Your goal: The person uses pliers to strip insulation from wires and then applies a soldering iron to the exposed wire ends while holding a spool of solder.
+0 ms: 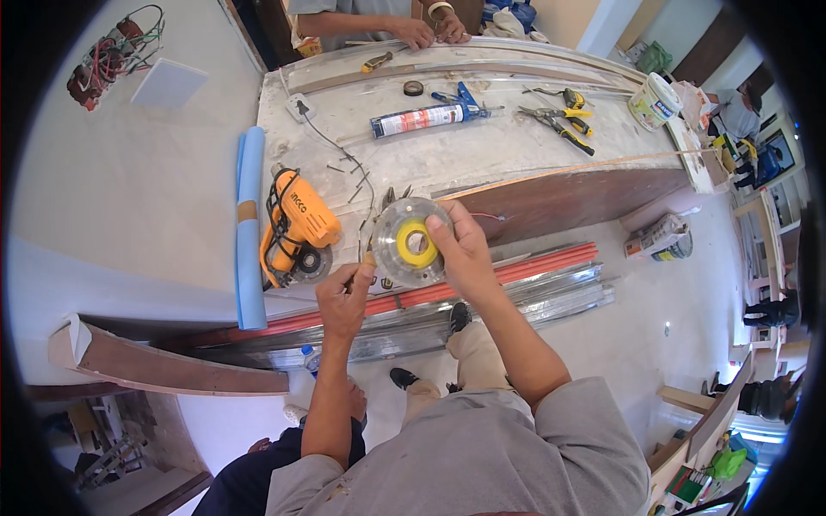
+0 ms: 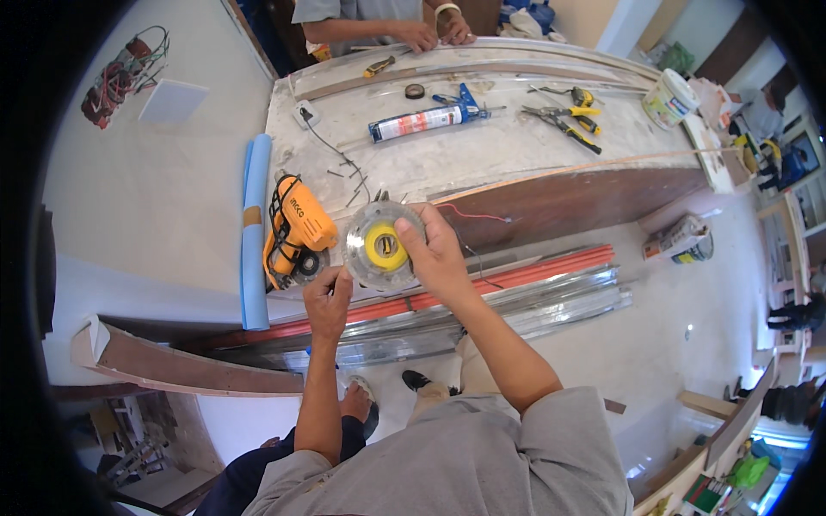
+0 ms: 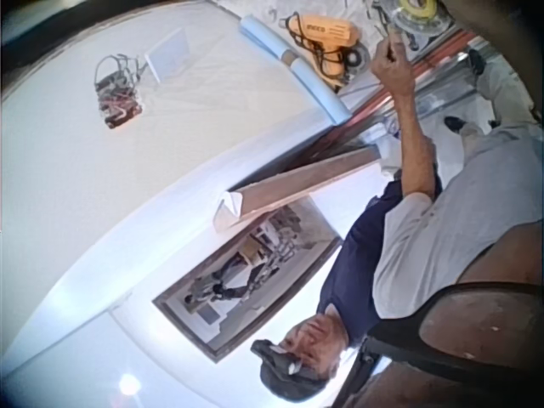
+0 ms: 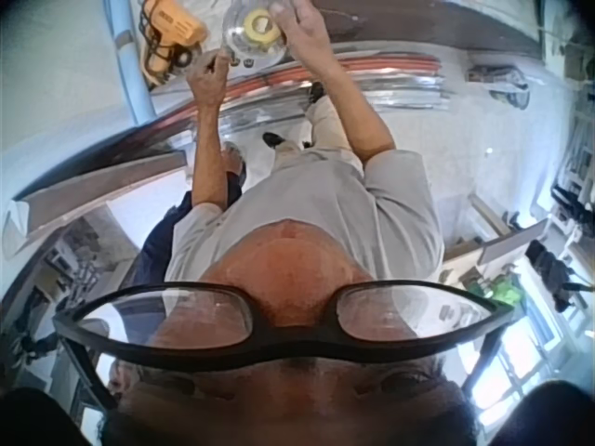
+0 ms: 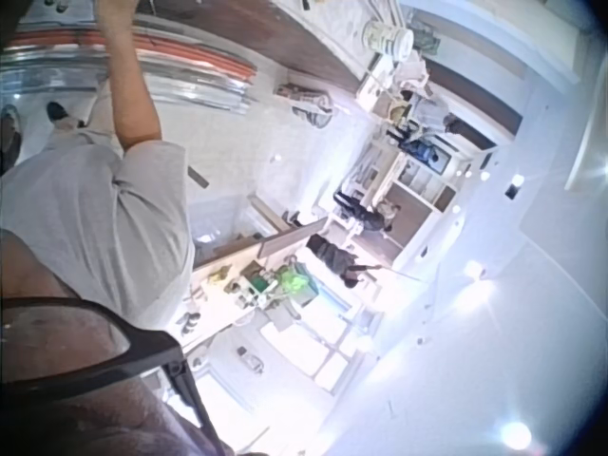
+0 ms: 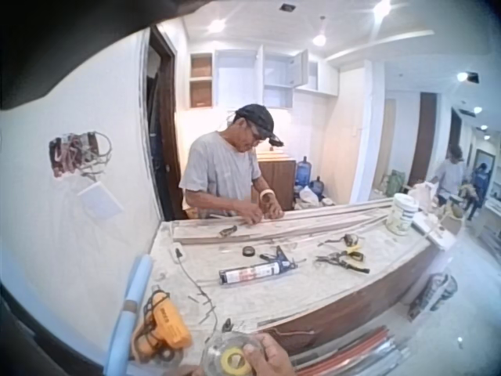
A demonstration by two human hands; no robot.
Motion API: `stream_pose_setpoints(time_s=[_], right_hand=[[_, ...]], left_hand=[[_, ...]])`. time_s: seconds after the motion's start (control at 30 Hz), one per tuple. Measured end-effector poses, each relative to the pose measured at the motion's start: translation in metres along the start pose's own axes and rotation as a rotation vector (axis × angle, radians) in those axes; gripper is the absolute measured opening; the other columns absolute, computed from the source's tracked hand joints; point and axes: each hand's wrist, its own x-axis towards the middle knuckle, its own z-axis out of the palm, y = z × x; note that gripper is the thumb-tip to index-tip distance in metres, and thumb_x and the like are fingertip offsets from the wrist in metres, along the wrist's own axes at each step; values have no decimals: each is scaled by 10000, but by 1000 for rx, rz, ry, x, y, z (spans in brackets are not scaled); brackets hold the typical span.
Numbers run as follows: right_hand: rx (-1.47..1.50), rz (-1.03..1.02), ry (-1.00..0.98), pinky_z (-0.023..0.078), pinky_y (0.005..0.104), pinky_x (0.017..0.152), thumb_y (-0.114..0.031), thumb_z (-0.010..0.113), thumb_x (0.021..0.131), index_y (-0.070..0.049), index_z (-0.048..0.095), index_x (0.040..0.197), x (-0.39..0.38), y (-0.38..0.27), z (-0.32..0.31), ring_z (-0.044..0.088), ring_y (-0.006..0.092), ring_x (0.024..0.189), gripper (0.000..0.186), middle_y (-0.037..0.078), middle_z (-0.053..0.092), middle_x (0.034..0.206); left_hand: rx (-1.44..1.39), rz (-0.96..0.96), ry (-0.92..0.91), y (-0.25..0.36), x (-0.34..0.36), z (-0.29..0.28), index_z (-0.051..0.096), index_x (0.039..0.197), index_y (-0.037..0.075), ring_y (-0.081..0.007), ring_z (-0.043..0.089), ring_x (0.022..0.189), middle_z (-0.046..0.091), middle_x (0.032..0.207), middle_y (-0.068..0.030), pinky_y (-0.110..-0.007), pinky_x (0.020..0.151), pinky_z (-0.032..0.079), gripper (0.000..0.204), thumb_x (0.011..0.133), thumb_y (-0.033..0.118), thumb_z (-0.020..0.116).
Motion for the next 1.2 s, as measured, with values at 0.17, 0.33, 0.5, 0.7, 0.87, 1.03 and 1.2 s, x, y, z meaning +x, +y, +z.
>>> stream_pose_setpoints(time_s=[0.17,0.33,0.5,0.7,0.87,1.03,1.2], right_hand=[[71,28,-8,445,216,768,-206,530,967,0,539,1074,1,2,7,510,49,862,232,19,593,934],[120,43,28,445,214,767,-204,530,966,-2,538,1077,10,-1,-1,513,50,854,230,20,597,945],[92,43,-32,441,208,764,-200,525,968,-15,537,1072,1,0,5,505,41,863,212,2,585,930],[146,104,-36,439,210,758,-184,515,972,-21,534,1061,2,-2,12,500,34,853,187,0,585,925],[139,108,-50,441,205,760,-168,510,972,-20,533,1069,3,-1,10,509,38,859,178,9,589,937],[291,111,8,447,209,781,-183,524,969,-16,531,1100,5,-15,8,521,46,874,213,16,590,971],[188,113,-86,437,212,780,-195,518,973,-16,535,1084,-6,-6,11,505,41,875,211,6,583,948]], left_hand=[[-64,-89,-76,-5,-2,-3,648,796,-45,-70,430,560,504,574,-4,-257,511,353,339,913,271,612],[-51,34,-144,-8,-1,-6,616,760,-8,-52,377,461,451,536,18,-234,428,270,414,976,327,504],[-225,-175,-133,3,-2,-2,600,744,-4,-60,419,489,480,534,8,-241,445,318,416,974,329,504],[-268,-162,-203,-1,-2,-8,544,700,23,-59,412,486,472,541,13,-237,443,319,433,977,353,494],[-104,-70,-194,-13,-4,-10,541,685,10,-49,378,512,441,550,29,-241,457,303,435,959,347,528],[-161,-119,-229,0,-7,-11,556,690,6,-49,379,518,434,543,39,-244,463,301,437,956,353,536],[-239,-165,-271,-2,-7,-10,560,684,17,-52,402,492,456,523,23,-244,449,312,480,974,392,486]])
